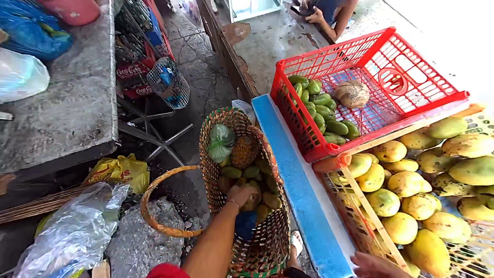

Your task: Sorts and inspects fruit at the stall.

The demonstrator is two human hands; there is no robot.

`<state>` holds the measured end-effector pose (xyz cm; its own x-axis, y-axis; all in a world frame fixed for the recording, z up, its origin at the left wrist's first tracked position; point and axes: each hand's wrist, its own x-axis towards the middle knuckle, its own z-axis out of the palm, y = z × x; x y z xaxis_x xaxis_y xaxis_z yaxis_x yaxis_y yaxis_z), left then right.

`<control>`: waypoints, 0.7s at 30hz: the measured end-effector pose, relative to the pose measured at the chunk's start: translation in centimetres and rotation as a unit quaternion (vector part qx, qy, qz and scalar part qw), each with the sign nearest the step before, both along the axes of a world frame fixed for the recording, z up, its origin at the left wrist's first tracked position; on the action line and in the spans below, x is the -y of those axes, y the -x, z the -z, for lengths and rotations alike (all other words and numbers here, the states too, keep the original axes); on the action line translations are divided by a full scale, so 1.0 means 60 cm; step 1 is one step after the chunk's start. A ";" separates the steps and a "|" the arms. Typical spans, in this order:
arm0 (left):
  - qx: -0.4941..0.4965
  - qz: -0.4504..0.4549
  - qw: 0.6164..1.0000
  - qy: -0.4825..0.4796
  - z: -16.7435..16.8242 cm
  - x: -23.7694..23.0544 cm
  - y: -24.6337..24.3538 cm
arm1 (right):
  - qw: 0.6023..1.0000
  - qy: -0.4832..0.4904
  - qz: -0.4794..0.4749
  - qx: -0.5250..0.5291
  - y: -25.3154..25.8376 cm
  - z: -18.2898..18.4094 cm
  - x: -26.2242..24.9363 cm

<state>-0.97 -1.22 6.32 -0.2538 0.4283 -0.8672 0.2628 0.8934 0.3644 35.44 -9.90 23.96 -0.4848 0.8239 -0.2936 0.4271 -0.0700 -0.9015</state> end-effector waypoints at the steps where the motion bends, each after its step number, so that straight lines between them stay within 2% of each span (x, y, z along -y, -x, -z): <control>1: 0.042 -0.048 0.996 -0.056 -0.026 0.004 0.006 | 1.000 -0.017 -0.022 -0.012 0.011 0.007 -0.013; 3: 0.152 -0.137 0.959 -0.196 -0.070 0.032 0.015 | 0.996 -0.052 -0.065 -0.032 0.050 0.014 -0.044; 4: 0.216 -0.184 0.922 -0.264 -0.087 0.052 0.014 | 0.993 -0.073 -0.080 -0.042 0.075 0.019 -0.057; 6: 0.352 -0.283 0.819 -0.354 -0.121 0.087 0.003 | 0.988 -0.105 -0.093 -0.070 0.126 0.028 -0.076; 8: 0.433 -0.342 0.744 -0.378 -0.158 0.110 -0.014 | 0.981 -0.126 -0.100 -0.104 0.173 0.039 -0.085; 11: 0.484 -0.367 0.703 -0.371 -0.184 0.126 -0.033 | 0.973 -0.166 -0.110 -0.117 0.230 0.049 -0.088; 14: 0.518 -0.387 0.693 -0.318 -0.192 0.134 -0.055 | 0.971 -0.194 -0.105 -0.093 0.261 0.054 -0.091; 16: 0.530 -0.352 0.721 -0.275 -0.213 0.142 -0.068 | 0.973 -0.202 -0.073 -0.089 0.270 0.060 -0.093; 17: 0.545 -0.317 0.731 -0.259 -0.219 0.148 -0.070 | 0.975 -0.196 -0.048 -0.097 0.271 0.061 -0.094; 19: 0.544 -0.176 0.775 -0.271 -0.220 0.157 -0.058 | 0.981 -0.143 0.000 -0.132 0.261 0.050 -0.101; 21: 0.439 -0.027 0.844 -0.308 -0.216 0.154 -0.039 | 0.978 -0.115 0.026 -0.172 0.238 0.025 -0.120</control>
<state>1.39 -10.43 19.28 0.3362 0.8752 -0.3477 -0.3846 0.4646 0.7976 21.16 -2.70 22.43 -0.4784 0.8748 0.0764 0.0969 0.1391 -0.9855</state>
